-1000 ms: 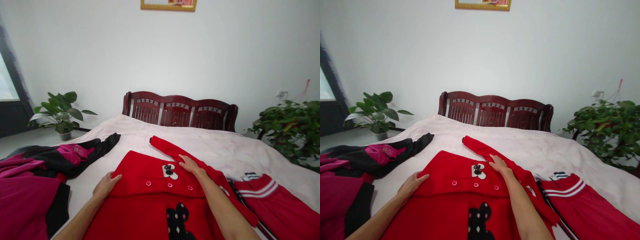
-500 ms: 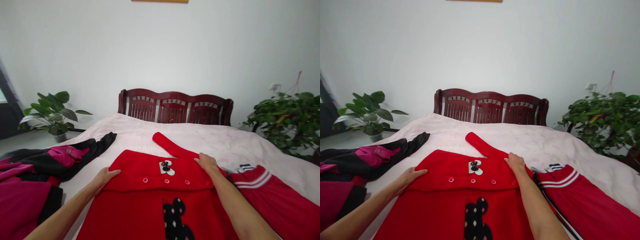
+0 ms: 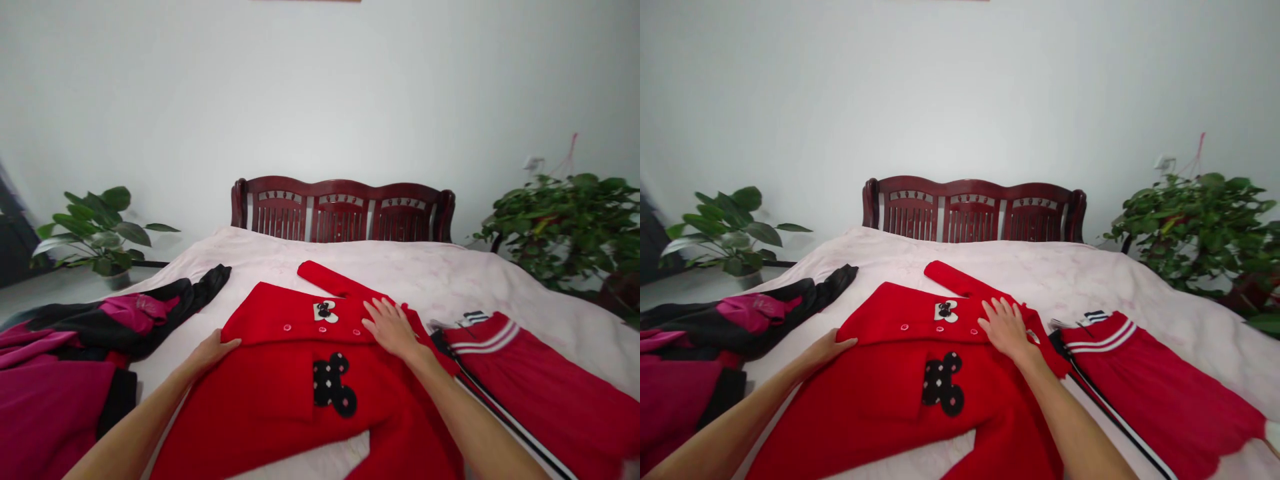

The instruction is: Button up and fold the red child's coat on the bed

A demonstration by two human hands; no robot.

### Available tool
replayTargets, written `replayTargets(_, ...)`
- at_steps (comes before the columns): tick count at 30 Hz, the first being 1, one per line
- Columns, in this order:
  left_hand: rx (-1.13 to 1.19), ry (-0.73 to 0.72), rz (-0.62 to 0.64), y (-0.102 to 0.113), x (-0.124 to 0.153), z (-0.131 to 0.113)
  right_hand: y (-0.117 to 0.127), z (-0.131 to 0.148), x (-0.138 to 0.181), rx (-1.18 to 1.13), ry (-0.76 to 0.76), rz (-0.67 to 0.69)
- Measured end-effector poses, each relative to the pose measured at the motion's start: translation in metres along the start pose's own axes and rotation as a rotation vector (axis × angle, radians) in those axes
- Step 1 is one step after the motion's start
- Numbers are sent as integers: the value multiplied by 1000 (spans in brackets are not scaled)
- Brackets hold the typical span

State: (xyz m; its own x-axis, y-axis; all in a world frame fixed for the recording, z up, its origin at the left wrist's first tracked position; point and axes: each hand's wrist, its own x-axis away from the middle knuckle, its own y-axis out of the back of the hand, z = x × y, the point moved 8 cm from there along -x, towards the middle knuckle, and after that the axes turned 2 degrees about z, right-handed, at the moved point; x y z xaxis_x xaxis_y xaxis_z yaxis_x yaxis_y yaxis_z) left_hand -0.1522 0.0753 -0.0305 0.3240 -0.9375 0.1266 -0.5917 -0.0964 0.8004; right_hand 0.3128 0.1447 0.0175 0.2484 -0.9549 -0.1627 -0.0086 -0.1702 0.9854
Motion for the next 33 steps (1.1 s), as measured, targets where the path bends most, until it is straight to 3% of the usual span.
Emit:
replayTargets(3,-85,-40,-23,3,17,9,-28,34,40,-88,181,84)
replayTargets(5,-123,-34,-11,6,25,11,-33,41,55,-134,219,151)
replayTargets(7,-178,-4,-13,11,33,10,-22,38,62,-178,224,186)
replayTargets(9,-282,-6,-87,16,41,-3,3,27,65,-195,194,113)
replayTargets(11,-431,-146,-233,16,51,-32,31,8,69,-147,105,-84)
replayTargets(13,-566,-391,-343,0,66,-67,44,-13,81,-57,-30,-263)
replayTargets(14,-612,-489,-354,-13,73,-78,40,-22,88,-20,-94,-286)
replayTargets(16,-663,-549,-318,-40,78,-82,17,-35,100,10,-158,-207)
replayTargets(18,-696,-514,-303,-58,78,-73,-9,-41,112,-10,-149,-86)
replayTargets(20,-713,-486,-319,-68,76,-61,-20,-44,122,-71,-114,-43)
replayTargets(24,-728,-482,-321,-72,74,-48,-5,-66,126,-440,-183,-80)
replayTargets(29,-673,-372,-199,-65,64,-48,10,-110,95,-666,-385,-125)
replayTargets(33,-516,-298,-119,-60,57,-64,-8,-125,58,-841,-529,-68)
